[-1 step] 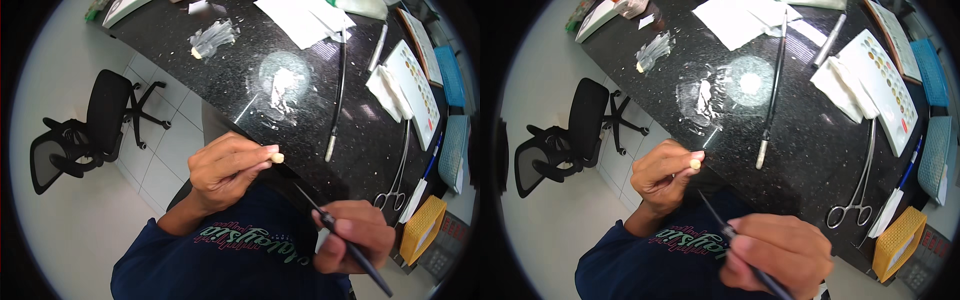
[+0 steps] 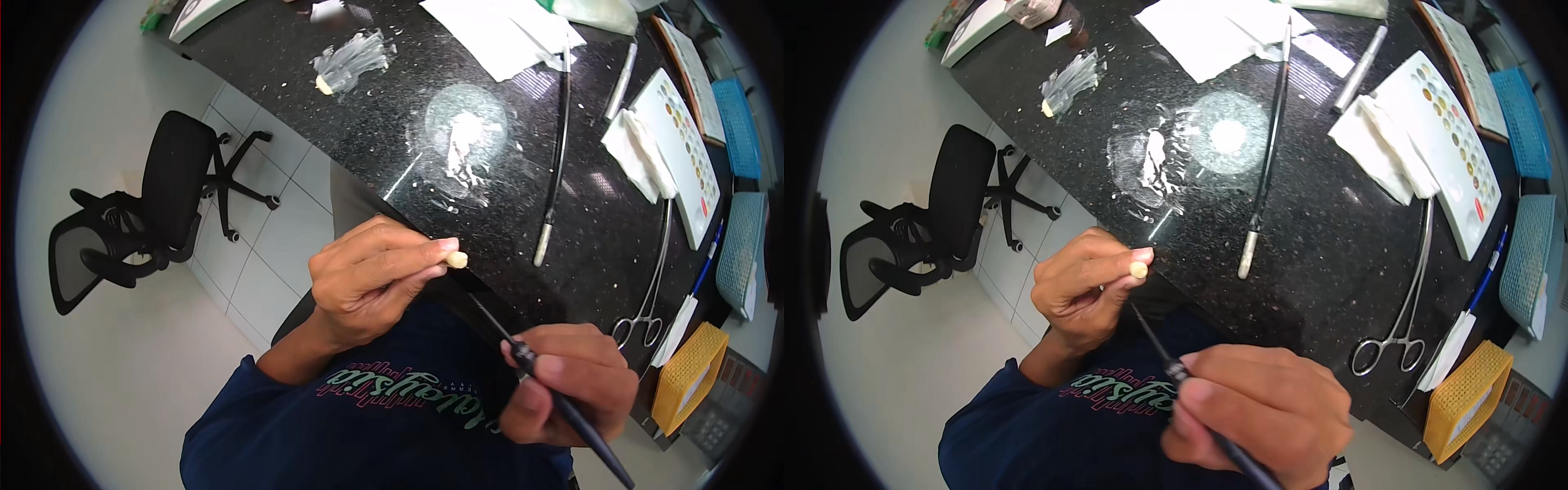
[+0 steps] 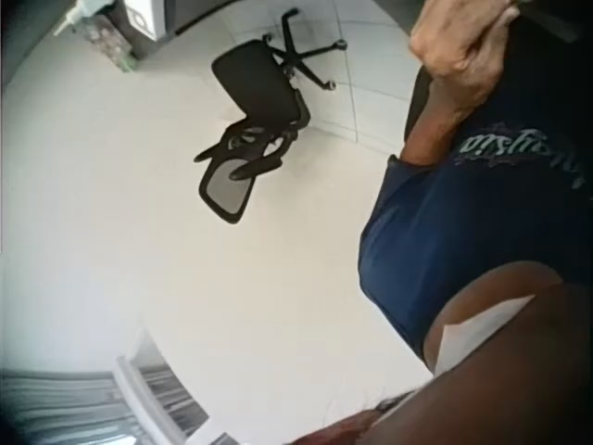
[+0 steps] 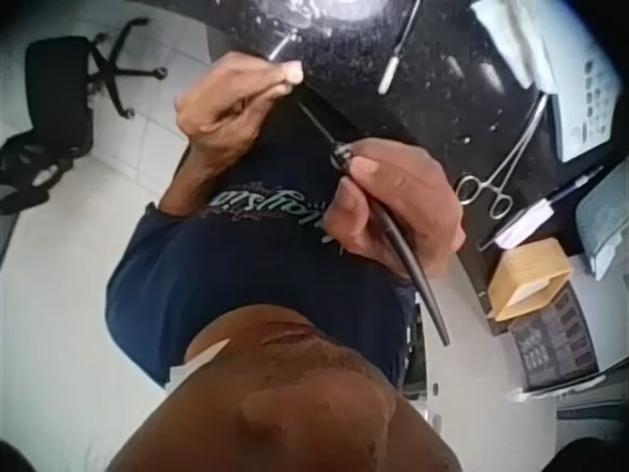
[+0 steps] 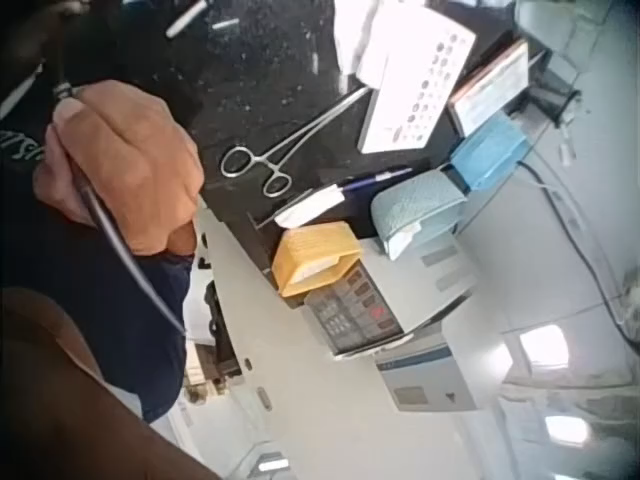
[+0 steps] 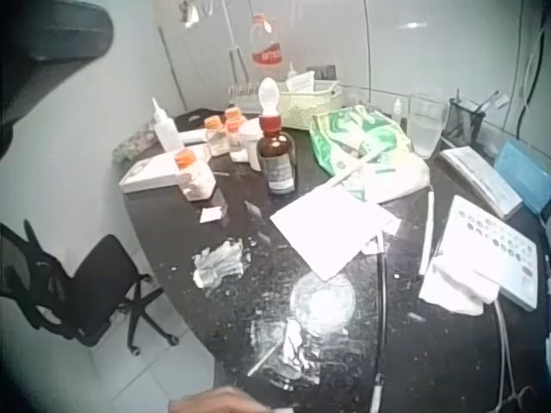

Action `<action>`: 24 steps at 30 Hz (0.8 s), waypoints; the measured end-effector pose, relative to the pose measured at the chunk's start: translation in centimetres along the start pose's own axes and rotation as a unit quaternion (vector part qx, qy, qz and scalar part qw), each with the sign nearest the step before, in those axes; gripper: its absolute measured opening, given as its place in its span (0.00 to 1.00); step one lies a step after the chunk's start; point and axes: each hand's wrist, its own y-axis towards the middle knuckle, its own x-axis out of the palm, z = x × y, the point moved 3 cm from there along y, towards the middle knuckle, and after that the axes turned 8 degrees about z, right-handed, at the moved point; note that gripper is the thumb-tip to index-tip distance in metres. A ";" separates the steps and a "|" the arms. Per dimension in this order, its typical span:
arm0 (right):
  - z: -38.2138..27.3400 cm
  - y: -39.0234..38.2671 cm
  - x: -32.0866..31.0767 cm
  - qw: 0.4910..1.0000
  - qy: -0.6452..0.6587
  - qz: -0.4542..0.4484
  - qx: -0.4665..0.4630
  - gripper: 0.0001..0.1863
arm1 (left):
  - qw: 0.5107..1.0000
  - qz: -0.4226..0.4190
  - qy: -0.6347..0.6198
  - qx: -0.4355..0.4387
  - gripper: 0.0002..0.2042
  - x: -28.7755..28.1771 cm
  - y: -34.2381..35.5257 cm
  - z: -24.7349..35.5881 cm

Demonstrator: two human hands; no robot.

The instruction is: Applying ceramic stains to a dental crown using a brush and a laboratory color palette.

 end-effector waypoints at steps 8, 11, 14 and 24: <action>0.7 0.5 2.0 0.998 -0.065 0.018 -0.011 0.12 | 1.000 0.009 -0.001 0.014 0.07 -0.5 -0.1 -0.6; 0.7 0.5 1.9 0.998 -0.059 -0.003 -0.009 0.11 | 1.000 0.007 -0.001 0.018 0.07 -0.6 0.0 -0.7; 0.6 0.6 2.0 0.997 -0.076 -0.007 0.000 0.11 | 1.000 0.005 -0.001 0.018 0.08 -0.6 -0.1 -0.6; 0.9 0.5 2.2 0.994 -0.105 -0.008 -0.003 0.11 | 1.000 0.001 0.002 0.015 0.08 -0.7 0.0 -0.8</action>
